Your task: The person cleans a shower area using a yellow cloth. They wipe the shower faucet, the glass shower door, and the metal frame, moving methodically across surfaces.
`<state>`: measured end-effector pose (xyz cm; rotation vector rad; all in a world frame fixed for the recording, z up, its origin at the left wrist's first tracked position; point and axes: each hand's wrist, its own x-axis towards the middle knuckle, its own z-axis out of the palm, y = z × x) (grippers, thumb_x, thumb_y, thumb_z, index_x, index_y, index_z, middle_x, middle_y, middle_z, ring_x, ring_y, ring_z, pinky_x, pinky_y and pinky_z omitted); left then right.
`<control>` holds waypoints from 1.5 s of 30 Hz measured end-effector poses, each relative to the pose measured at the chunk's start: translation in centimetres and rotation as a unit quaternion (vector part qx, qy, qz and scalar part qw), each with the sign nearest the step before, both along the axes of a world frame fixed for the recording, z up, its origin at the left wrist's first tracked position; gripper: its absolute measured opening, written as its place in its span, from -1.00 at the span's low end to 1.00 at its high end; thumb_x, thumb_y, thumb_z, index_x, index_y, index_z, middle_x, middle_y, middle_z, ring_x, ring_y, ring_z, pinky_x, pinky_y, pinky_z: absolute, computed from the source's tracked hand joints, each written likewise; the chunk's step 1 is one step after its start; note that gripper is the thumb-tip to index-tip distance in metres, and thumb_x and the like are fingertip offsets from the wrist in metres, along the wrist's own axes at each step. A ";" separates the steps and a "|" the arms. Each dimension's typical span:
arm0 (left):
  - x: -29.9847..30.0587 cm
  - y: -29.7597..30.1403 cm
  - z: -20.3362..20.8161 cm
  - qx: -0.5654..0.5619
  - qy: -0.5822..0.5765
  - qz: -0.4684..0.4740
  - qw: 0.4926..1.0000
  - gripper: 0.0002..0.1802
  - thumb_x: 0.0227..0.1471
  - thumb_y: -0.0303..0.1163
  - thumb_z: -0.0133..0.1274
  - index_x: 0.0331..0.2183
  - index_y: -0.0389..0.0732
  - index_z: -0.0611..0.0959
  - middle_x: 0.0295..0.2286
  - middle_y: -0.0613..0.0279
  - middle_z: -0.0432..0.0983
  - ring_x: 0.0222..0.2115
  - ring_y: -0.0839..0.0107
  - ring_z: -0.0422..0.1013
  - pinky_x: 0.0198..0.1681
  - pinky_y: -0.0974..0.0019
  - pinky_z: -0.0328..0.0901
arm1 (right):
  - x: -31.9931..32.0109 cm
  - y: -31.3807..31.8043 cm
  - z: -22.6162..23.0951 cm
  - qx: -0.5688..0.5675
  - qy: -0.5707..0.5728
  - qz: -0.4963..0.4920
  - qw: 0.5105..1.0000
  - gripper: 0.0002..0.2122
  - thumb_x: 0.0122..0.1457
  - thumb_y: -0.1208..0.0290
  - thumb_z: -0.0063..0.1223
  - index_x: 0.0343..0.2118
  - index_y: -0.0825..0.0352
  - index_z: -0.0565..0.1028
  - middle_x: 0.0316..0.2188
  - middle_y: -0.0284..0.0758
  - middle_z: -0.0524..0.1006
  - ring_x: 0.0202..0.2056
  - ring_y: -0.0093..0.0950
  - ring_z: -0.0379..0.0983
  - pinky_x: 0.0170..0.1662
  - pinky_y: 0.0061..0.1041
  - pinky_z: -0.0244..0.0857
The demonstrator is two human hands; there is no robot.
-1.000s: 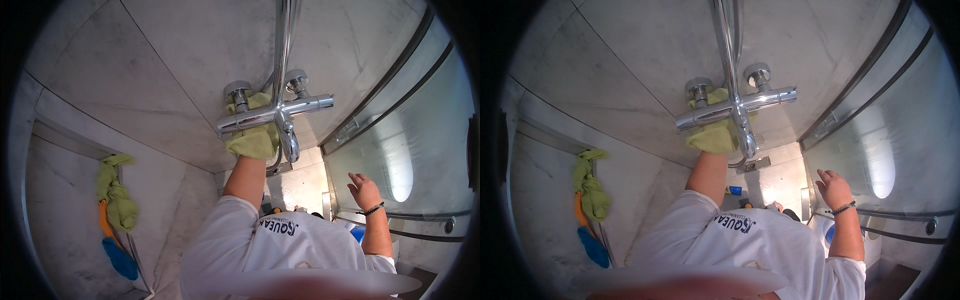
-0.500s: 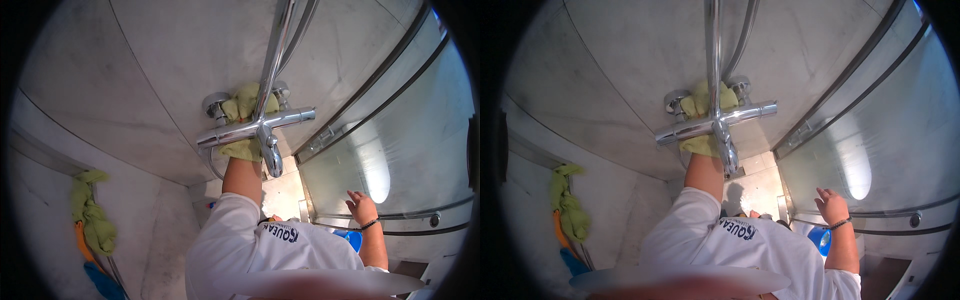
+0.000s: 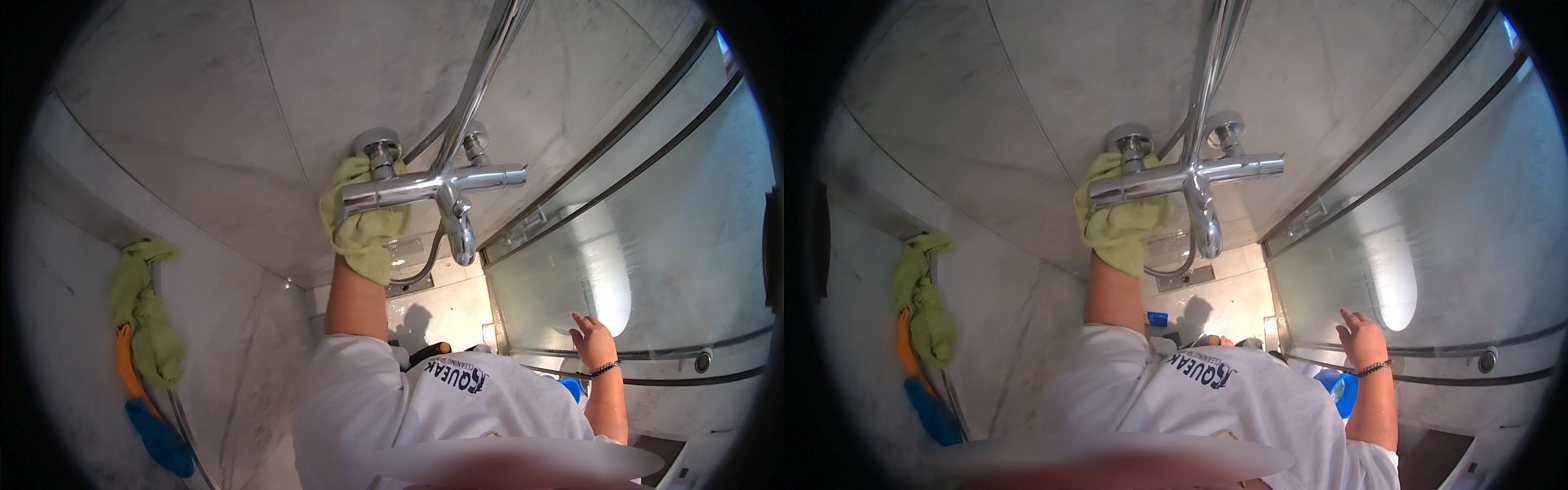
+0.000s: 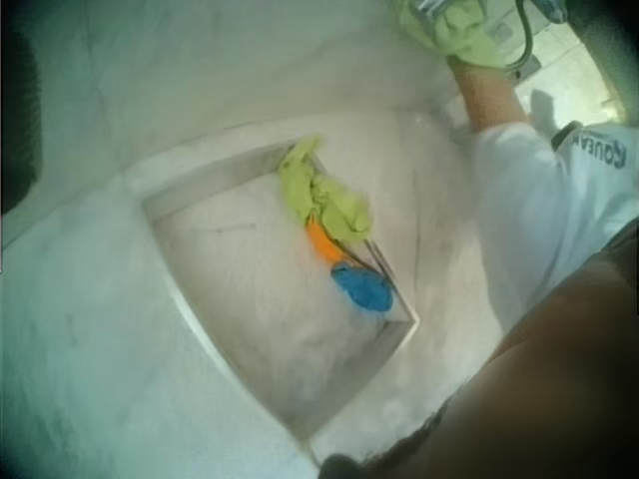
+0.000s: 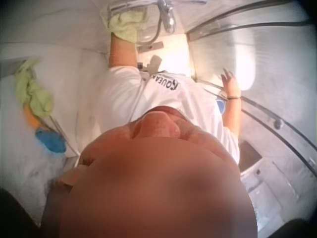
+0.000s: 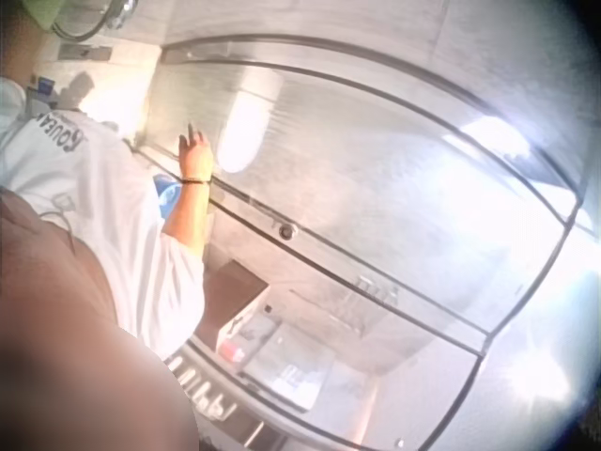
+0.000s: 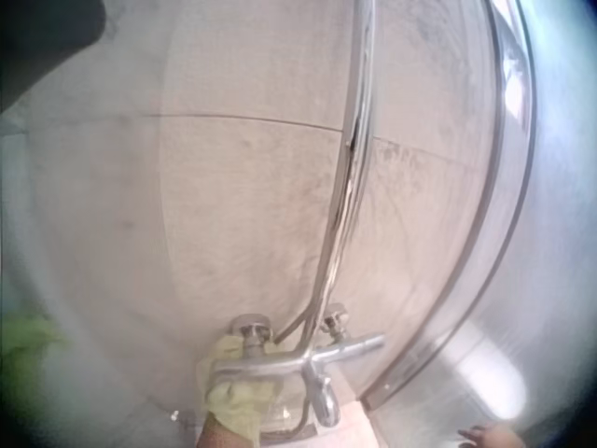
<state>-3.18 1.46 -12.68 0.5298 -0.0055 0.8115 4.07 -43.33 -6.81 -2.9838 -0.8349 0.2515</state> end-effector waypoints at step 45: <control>-1.5 4.9 0.1 -0.025 0.310 -0.043 0.950 -0.41 -0.09 0.12 0.02 -0.17 -0.15 0.46 -0.29 0.20 0.44 -0.27 0.27 0.38 -0.21 0.21 0.31 | -5.6 6.4 -2.8 0.022 0.048 0.119 0.992 -0.69 0.03 0.30 -0.02 -0.13 0.21 0.44 -0.30 -0.25 0.47 -0.27 -0.24 0.41 -0.23 -0.32 0.31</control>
